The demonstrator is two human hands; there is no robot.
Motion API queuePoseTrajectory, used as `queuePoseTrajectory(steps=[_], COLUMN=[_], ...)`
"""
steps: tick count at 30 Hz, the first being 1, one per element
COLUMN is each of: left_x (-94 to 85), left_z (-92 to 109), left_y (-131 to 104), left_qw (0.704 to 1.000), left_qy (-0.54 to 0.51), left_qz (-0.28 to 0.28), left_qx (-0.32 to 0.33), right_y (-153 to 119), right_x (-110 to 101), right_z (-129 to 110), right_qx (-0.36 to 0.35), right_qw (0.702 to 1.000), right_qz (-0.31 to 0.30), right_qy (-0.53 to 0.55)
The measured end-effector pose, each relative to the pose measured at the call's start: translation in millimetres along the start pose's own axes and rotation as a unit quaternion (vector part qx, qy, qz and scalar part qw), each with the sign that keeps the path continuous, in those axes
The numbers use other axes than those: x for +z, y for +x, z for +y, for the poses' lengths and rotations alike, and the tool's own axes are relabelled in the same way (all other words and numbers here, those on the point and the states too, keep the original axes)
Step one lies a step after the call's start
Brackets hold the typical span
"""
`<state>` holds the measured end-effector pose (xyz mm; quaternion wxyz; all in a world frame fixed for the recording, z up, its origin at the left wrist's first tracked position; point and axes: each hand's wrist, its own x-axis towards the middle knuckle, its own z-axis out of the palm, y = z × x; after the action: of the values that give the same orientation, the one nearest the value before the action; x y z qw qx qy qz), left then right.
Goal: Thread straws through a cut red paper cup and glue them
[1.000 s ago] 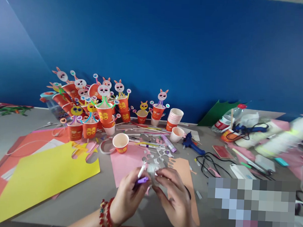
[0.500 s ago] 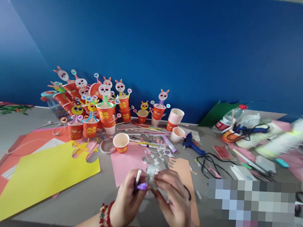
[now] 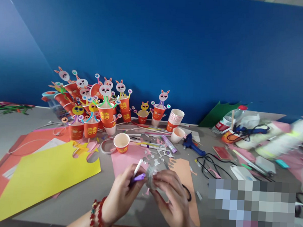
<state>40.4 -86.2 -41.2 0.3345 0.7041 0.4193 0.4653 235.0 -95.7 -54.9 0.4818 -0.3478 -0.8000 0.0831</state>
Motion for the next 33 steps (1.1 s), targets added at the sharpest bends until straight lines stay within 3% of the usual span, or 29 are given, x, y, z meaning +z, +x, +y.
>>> queuePoseTrajectory(steps=[11,22,27,33], left_x=[-15.0,-15.2,-12.6,-11.8], left_z=[4,5,-6,-14], left_y=[14,3,3,7], left_qw=[0.994,0.978,0.979,0.992], left_qy=[0.001,-0.063,-0.092,-0.055], left_qz=[-0.105,-0.168,-0.123,-0.069], left_qx=[-0.035,-0.101,-0.135,-0.095], right_y=[8,11,15,19], right_x=[-9,-8,-11,-10], right_z=[-1,8,4,-3], right_qx=[-0.043,0.034,0.051,0.049], right_qw=[0.996,0.995,0.991,0.990], right_qz=[-0.051,-0.076,-0.122,-0.128], right_qy=[-0.051,-0.054,-0.027,-0.038])
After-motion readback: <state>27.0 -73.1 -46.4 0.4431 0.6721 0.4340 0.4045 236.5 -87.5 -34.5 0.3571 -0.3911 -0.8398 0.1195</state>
